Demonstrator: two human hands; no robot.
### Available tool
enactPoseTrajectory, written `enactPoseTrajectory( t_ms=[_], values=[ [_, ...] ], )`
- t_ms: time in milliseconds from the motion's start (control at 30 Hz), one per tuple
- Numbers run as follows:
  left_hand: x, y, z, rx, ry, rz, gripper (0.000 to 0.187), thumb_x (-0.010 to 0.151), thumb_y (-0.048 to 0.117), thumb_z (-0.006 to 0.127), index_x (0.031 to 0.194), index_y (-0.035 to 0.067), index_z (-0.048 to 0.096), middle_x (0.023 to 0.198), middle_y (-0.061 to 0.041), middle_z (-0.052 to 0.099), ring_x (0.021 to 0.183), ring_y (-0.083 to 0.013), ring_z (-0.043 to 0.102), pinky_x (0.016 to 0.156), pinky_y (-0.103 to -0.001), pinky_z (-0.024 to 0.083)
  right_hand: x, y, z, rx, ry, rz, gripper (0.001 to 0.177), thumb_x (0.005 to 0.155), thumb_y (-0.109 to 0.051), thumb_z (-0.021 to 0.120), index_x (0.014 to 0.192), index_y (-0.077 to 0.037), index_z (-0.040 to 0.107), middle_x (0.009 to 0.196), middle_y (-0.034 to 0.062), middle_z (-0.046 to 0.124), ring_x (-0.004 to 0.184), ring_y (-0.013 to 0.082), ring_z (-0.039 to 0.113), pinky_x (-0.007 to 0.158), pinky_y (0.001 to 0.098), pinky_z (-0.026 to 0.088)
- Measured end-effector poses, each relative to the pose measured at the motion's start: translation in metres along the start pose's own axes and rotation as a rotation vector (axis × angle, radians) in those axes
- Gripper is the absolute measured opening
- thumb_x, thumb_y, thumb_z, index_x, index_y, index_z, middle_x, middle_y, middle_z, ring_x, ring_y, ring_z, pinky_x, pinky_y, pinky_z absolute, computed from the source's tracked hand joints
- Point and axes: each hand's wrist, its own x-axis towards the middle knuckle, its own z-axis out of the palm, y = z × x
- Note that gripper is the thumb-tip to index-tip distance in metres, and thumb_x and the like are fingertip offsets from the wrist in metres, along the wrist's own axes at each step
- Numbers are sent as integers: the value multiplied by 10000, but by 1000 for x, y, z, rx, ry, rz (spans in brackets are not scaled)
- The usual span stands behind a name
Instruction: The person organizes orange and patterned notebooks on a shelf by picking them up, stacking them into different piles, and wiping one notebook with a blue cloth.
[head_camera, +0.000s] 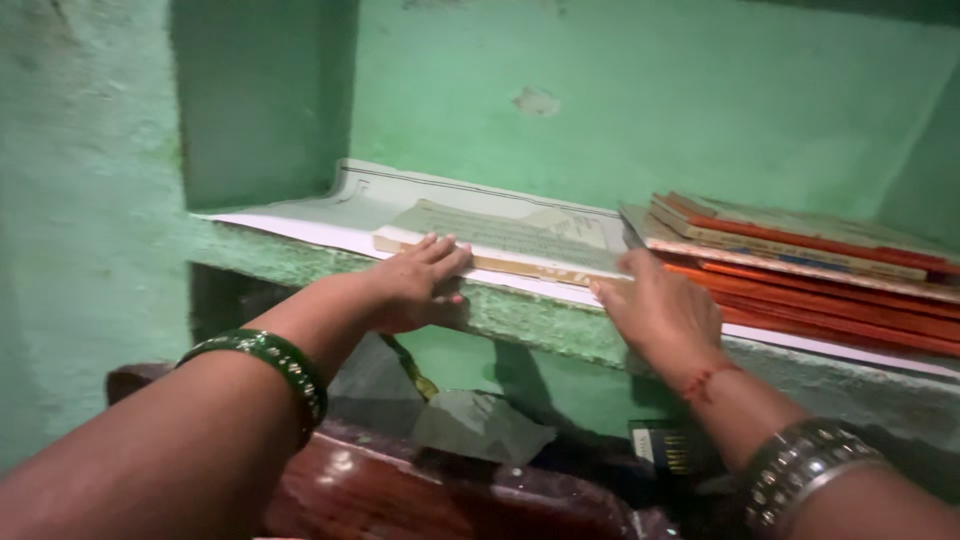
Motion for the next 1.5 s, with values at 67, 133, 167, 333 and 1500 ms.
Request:
enactPoseTrajectory(
  t_ms=[67, 133, 167, 333, 1500],
  values=[
    [-23, 3, -12, -34, -26, 41, 772, 997, 524, 524, 1610, 198, 186, 1704, -142, 89, 1570, -359, 38, 1250, -510, 119, -15, -18, -5, 59, 69, 19, 393, 943, -532, 647, 1195, -231, 675, 1002, 142, 755, 899, 360, 731, 771, 500, 565],
    [-53, 8, -22, 28, -93, -81, 899, 901, 483, 637, 1639, 285, 161, 1701, -60, 54, 1557, -265, 92, 1249, -534, 32, -35, -52, -2, 102, 0, -10, 351, 939, -494, 633, 1197, -259, 671, 947, 123, 766, 873, 335, 742, 769, 484, 576],
    [-68, 12, -23, 28, -98, -88, 899, 901, 483, 637, 1639, 285, 161, 1701, -60, 54, 1557, -265, 92, 1249, -534, 31, -45, -72, 1, 141, -68, -34, 317, 935, -456, 619, 1199, -287, 666, 891, 105, 778, 847, 310, 752, 766, 467, 588],
    [-127, 19, -8, 126, 96, -232, 929, 790, 382, 780, 1573, 229, 304, 1645, -91, 255, 1545, -309, 221, 1268, -508, 176, -84, -155, 34, 211, -419, -334, 259, 833, -393, 729, 1026, -231, 786, 1027, 89, 761, 993, 311, 716, 885, 443, 560],
    [-232, -118, 110, -421, -560, -382, 419, 757, 205, 691, 1171, 195, 751, 1060, -55, 806, 1018, -215, 719, 886, -390, 556, -69, -207, 91, 901, -785, -644, 148, 811, -173, 746, 908, -68, 784, 864, 65, 779, 814, 146, 706, 747, 323, 583]
  ],
)
